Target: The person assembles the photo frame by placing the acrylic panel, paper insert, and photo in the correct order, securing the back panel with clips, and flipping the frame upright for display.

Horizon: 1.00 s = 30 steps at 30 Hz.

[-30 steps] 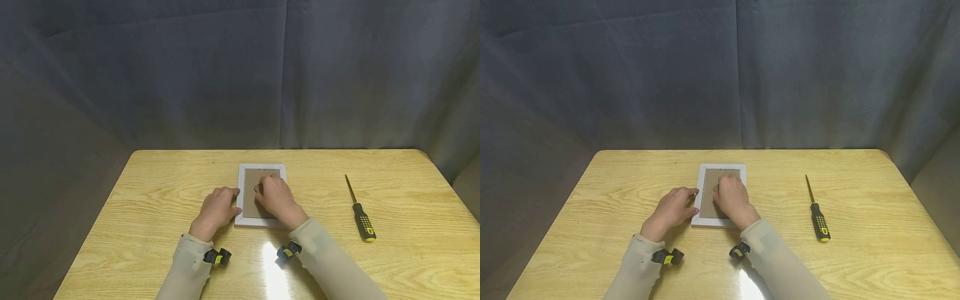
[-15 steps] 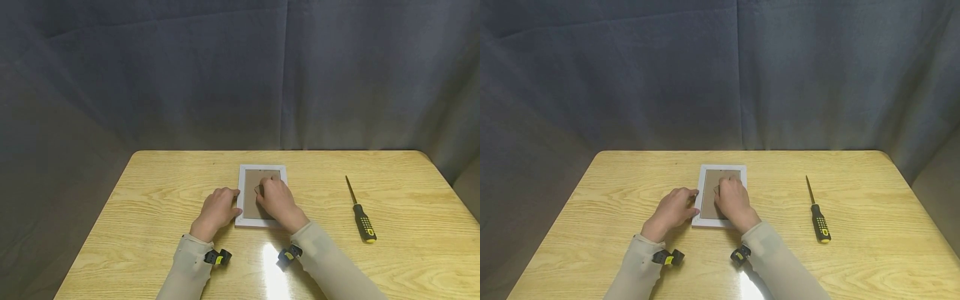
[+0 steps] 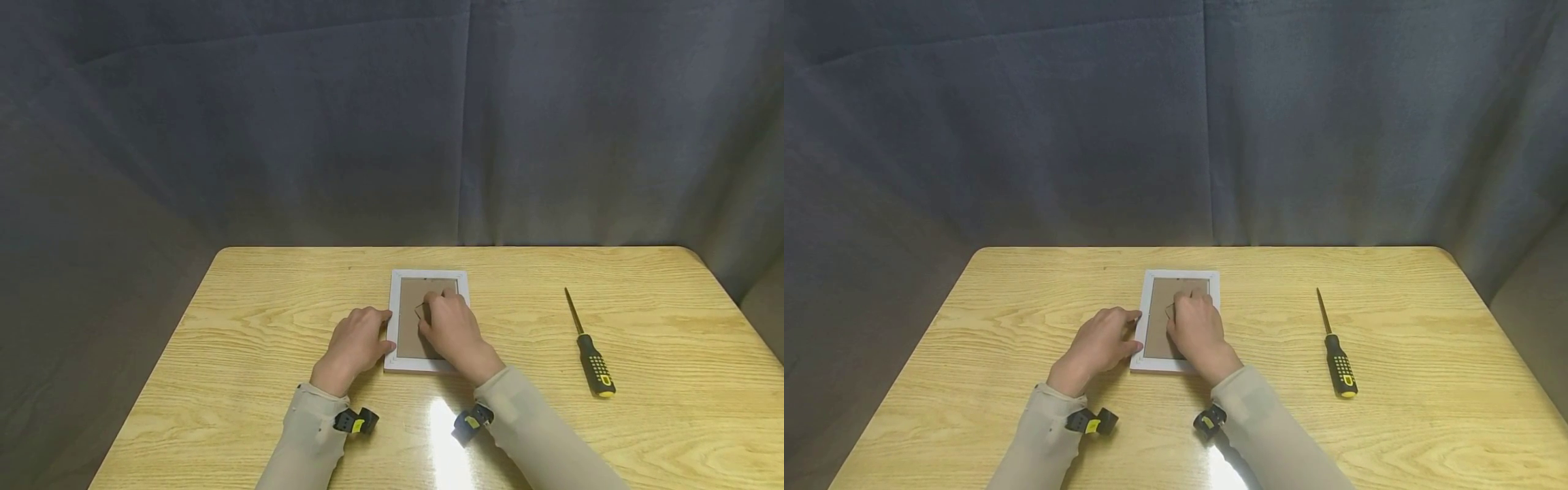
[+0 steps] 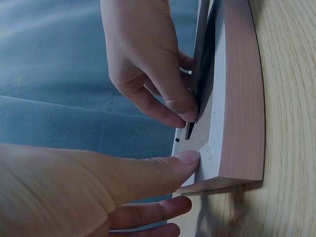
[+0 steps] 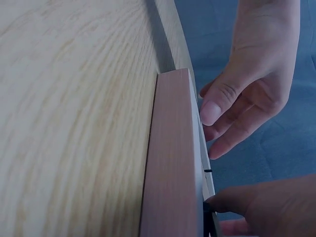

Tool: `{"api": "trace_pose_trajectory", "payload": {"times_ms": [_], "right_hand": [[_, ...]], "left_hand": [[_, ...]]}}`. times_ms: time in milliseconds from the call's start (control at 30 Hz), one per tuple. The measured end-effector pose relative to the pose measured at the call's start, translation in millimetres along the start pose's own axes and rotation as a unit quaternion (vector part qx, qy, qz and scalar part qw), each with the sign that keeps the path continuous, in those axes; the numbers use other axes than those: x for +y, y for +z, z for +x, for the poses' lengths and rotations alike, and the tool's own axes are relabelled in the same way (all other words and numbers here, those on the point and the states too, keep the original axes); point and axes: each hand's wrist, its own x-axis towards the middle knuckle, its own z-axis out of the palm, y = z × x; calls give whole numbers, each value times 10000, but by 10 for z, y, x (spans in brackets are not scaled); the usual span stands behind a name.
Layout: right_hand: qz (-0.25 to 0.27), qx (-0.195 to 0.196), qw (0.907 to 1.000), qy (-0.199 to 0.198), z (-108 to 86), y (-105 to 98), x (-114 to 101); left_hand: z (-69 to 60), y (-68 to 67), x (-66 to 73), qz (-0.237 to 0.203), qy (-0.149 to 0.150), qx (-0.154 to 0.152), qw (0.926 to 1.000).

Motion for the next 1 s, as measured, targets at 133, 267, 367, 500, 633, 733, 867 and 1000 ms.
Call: {"api": "trace_pose_trajectory", "payload": {"times_ms": [133,267,367,500,633,733,867,1000], "right_hand": [[12,-33,10000,36,-7,1,-2],[10,5,10000,30,-14,5,3],[0,53,10000,2,-21,13,13],[-8,86,9999,-75,-35,22,28],[40,128,9998,-158,-57,17,38],[129,186,9995,-231,-77,0,44],[312,336,9984,-344,-112,-40,56],[495,592,9962,-402,-147,-85,73]], "left_hand": [[0,-1,7,-1,-4,4,10000],[-1,-3,15,5,-12,10,10000],[0,-2,15,20,-17,7,10000],[1,-4,14,32,-20,-10,10000],[0,-6,14,53,-3,-14,10000],[-2,-6,11,100,10,2,10000],[-9,-4,1,185,62,72,9998],[-16,-17,-4,201,147,236,9994]]}}
